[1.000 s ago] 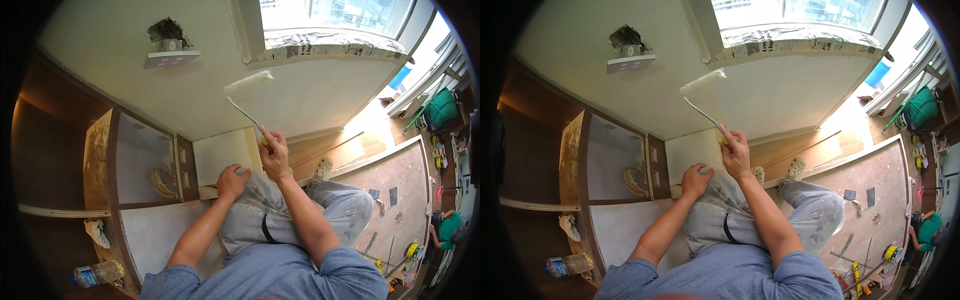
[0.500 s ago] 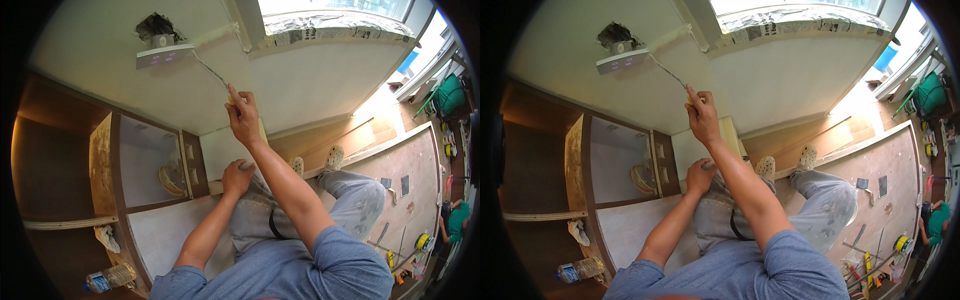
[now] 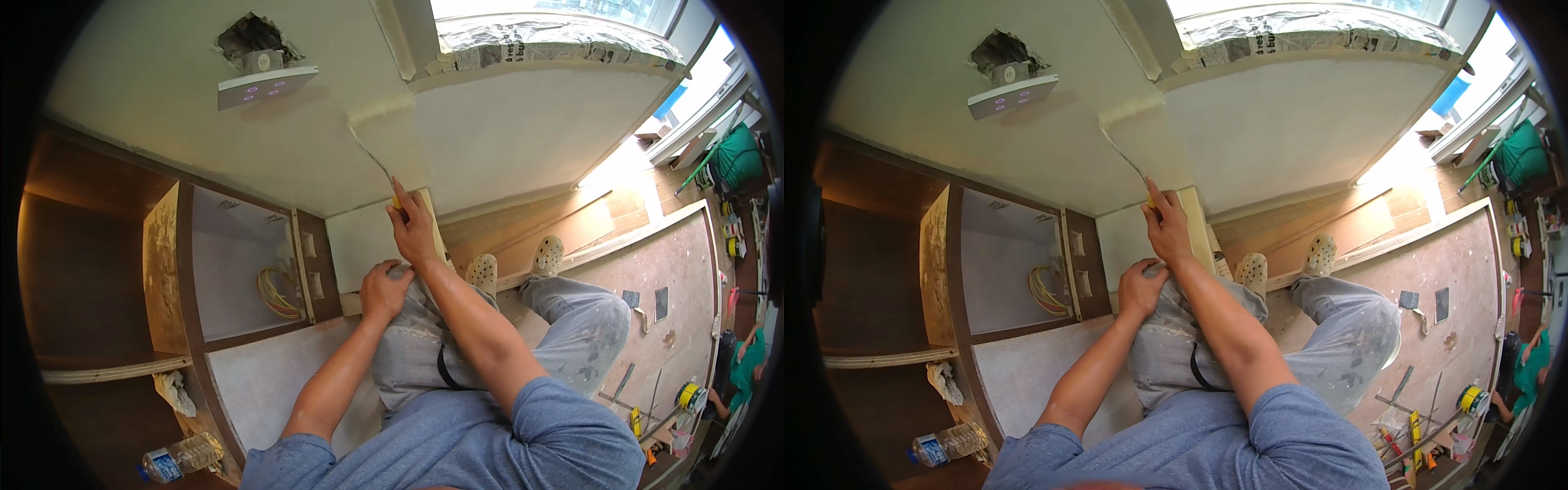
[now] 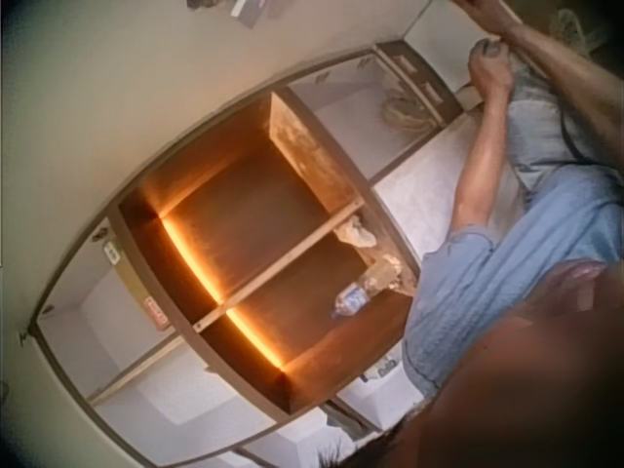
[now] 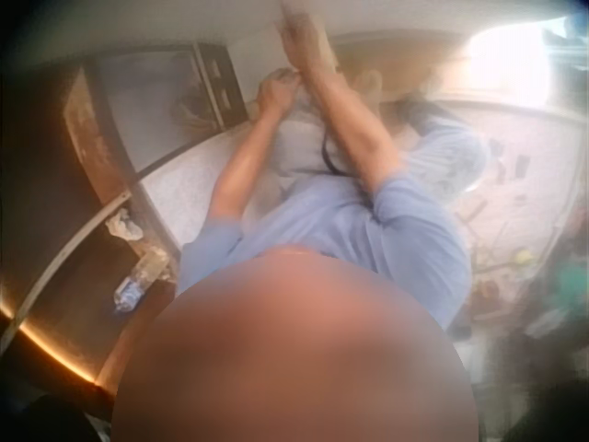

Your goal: The person sits on the floor and uses a paint roller to apply white paint to the ceiling. They repeatedly dip the roller into a paint bucket and roll it across the ceiling surface near a window and a light fixture.

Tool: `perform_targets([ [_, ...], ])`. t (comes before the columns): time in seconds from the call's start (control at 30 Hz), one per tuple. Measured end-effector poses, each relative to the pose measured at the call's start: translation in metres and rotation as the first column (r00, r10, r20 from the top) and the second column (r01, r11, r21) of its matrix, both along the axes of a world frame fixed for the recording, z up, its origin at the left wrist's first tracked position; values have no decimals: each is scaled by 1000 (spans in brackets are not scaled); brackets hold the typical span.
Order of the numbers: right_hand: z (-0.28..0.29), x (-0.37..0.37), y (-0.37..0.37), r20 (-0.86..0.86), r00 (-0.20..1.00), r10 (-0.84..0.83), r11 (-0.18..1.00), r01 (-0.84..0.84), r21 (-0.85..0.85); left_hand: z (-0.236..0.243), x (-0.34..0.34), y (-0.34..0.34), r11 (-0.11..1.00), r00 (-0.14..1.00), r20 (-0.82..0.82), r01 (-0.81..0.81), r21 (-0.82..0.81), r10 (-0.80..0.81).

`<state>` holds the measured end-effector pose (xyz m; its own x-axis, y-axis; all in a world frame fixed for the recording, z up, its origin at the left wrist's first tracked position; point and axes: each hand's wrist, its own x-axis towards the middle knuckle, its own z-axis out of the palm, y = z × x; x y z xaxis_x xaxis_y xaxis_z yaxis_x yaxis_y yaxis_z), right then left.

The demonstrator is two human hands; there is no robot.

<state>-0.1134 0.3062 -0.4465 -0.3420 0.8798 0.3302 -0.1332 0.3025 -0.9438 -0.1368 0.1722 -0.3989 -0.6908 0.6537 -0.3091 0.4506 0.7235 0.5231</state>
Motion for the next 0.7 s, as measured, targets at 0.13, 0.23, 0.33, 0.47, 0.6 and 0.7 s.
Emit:
perform_targets([
  [0.13, 47, -18, 21, -109, 994, -8, 995, 19, 95, -2, -1, -1, 1000, 1000, 1, 26, 7, -26],
  [0.23, 93, -24, 32, -131, 991, 12, 993, 3, 115, -4, -1, -1, 999, 999, 9, 31, -13, -31],
  [0.33, 102, -25, 38, -137, 990, 22, 992, -5, 124, -9, -2, -3, 999, 999, 11, 43, 22, -44],
  [0.47, 64, -16, 32, -101, 994, 30, 995, -20, 99, -9, 2, -1, 999, 999, -43, 28, 41, -26],
  [0.6, 9, 6, 18, -10, 997, 74, 997, -74, -2, -10, 1, 1, 998, 999, -44, 22, 54, -20],
  [0.7, -17, 25, 8, 90, 992, 92, 994, -86, -67, -3, 2, 3, 1000, 1000, -28, 11, 20, -10],
])
